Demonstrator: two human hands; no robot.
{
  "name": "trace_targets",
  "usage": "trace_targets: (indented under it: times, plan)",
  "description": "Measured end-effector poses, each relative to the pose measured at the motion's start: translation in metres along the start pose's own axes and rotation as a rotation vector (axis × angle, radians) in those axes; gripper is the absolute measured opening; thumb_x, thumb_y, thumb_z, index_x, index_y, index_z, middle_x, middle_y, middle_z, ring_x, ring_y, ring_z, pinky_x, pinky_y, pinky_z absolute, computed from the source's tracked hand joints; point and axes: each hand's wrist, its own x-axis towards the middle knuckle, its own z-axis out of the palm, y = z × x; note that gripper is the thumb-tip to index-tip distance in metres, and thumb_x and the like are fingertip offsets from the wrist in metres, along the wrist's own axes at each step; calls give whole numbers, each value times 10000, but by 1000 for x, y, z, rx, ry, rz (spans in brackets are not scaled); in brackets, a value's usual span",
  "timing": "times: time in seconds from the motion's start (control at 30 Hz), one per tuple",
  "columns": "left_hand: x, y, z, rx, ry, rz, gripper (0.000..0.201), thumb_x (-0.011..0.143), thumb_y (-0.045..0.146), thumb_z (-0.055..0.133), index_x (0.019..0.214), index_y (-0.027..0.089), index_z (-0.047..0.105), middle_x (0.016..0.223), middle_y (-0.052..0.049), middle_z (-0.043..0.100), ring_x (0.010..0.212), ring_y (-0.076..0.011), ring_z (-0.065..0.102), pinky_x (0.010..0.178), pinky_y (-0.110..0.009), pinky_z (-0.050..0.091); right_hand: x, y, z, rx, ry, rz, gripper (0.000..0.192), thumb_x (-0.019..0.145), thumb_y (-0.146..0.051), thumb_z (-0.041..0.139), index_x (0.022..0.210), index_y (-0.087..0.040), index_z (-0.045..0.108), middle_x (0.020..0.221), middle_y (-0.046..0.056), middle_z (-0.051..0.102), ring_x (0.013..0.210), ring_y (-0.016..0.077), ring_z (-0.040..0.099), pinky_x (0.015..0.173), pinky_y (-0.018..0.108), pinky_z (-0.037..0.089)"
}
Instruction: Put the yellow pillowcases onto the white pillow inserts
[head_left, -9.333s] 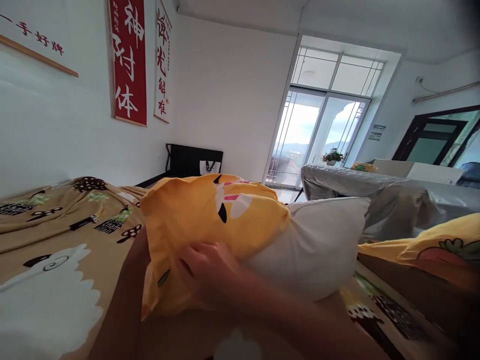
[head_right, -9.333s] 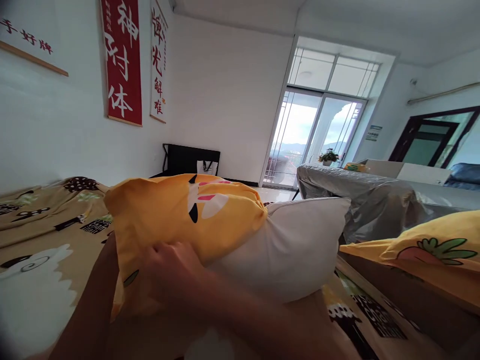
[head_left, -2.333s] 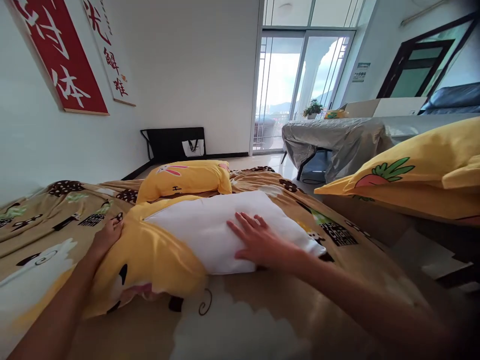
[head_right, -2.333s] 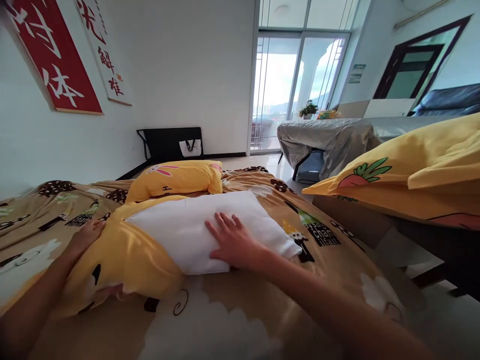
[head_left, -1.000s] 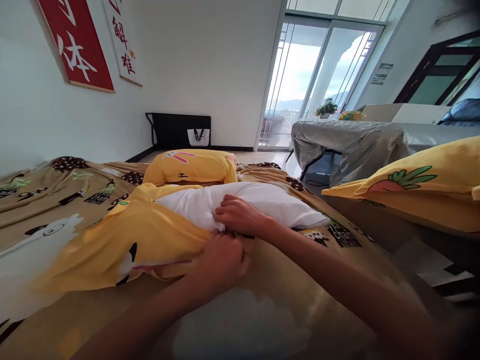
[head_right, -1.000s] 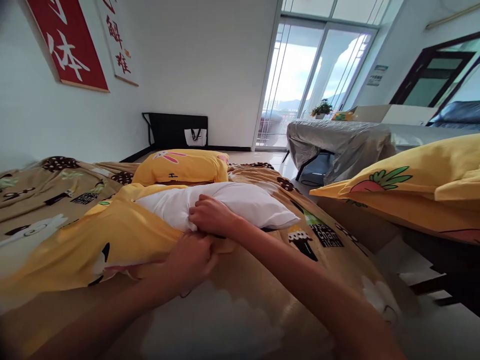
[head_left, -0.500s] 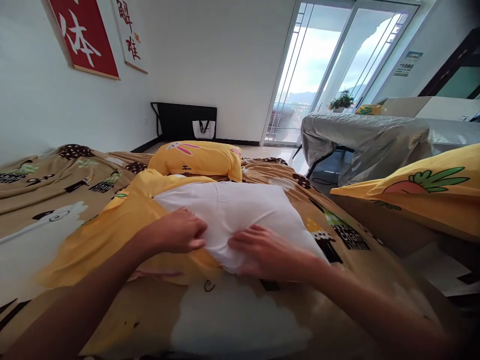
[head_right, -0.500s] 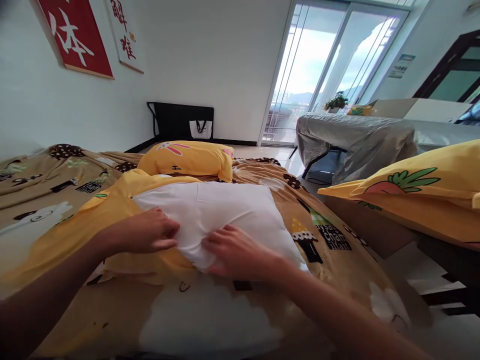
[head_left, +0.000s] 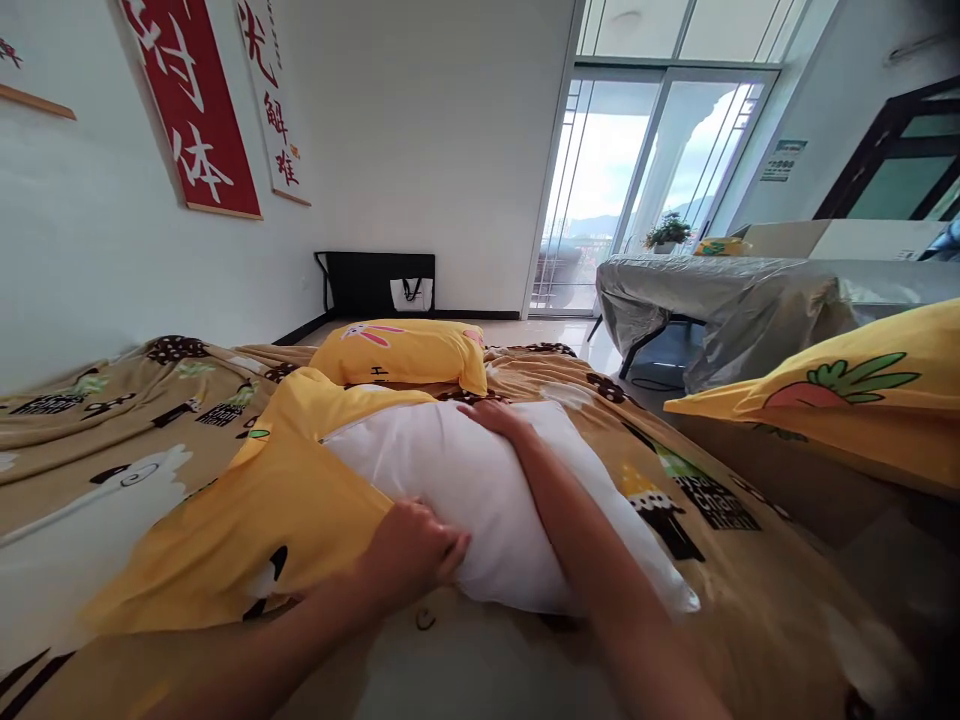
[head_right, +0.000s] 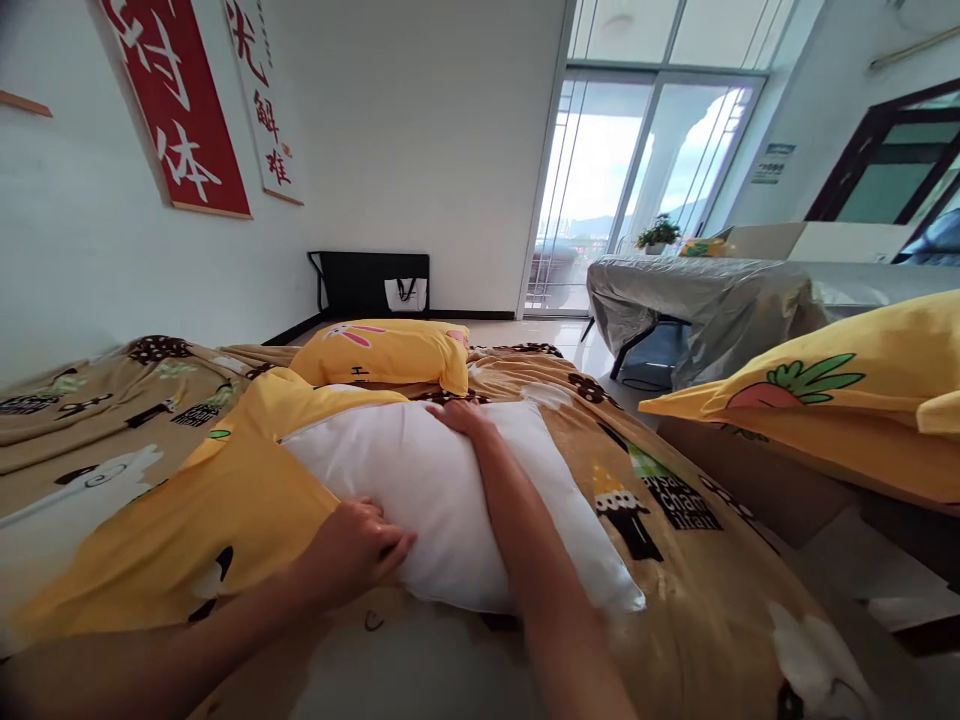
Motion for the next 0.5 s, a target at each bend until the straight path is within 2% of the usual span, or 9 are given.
trace_targets:
  times: [0.07, 0.13, 0.23, 0.27, 0.33, 0.4, 0.5]
  plan:
    - [4, 0, 0, -18, 5, -4, 498, 968, 337, 298, 667, 193, 668, 652, -70, 687, 633, -207, 627, 668, -349, 417, -6, -3, 9, -1, 21, 23, 564, 954, -548, 329, 1021, -120, 690, 1108, 180, 684, 1048, 279, 625, 868, 345, 412]
    - [12, -2, -1, -38, 29, -41, 444, 957, 325, 318, 691, 186, 645, 680, -66, 681, 656, -201, 625, 641, -329, 412, -15, -4, 10, -11, 77, 45, 526, 942, -547, 361, 1020, -136, 680, 1092, 170, 690, 1030, 272, 630, 833, 327, 413]
    - [27, -15, -11, 57, 152, -131, 249, 888, 209, 388, 860, 168, 631, 827, -86, 669, 800, -229, 619, 690, -338, 427, -36, -7, 5, -42, 192, 74, 479, 948, -535, 360, 1034, -164, 650, 1068, 146, 696, 1024, 253, 625, 852, 330, 389]
    - [32, -22, -17, 127, 206, -166, 244, 858, 170, 400, 949, 154, 625, 899, -107, 660, 866, -251, 606, 728, -357, 431, -44, -10, 3, -57, 251, 78, 466, 949, -534, 360, 1012, -172, 645, 1034, 135, 704, 996, 244, 630, 860, 334, 380]
    - [42, -40, -32, 271, 306, -245, 362, 825, 123, 396, 1138, 120, 578, 1084, -165, 620, 1004, -303, 561, 810, -414, 423, -61, -18, -2, -81, 399, 72, 429, 941, -538, 391, 932, -187, 639, 940, 106, 718, 913, 221, 641, 860, 335, 367]
    - [48, -59, -48, 339, 362, -341, 457, 825, 117, 387, 1266, 102, 505, 1256, -204, 543, 1120, -334, 507, 873, -462, 400, -77, -28, -6, -97, 559, 51, 393, 918, -537, 455, 843, -193, 632, 845, 83, 718, 838, 204, 638, 840, 328, 358]
    - [53, -75, -68, 321, 289, -457, 436, 839, 127, 375, 1250, 112, 518, 1227, -196, 568, 1105, -334, 529, 880, -485, 390, -100, -43, -12, -123, 735, -4, 361, 896, -510, 521, 765, -190, 626, 752, 66, 704, 768, 191, 619, 796, 321, 334]
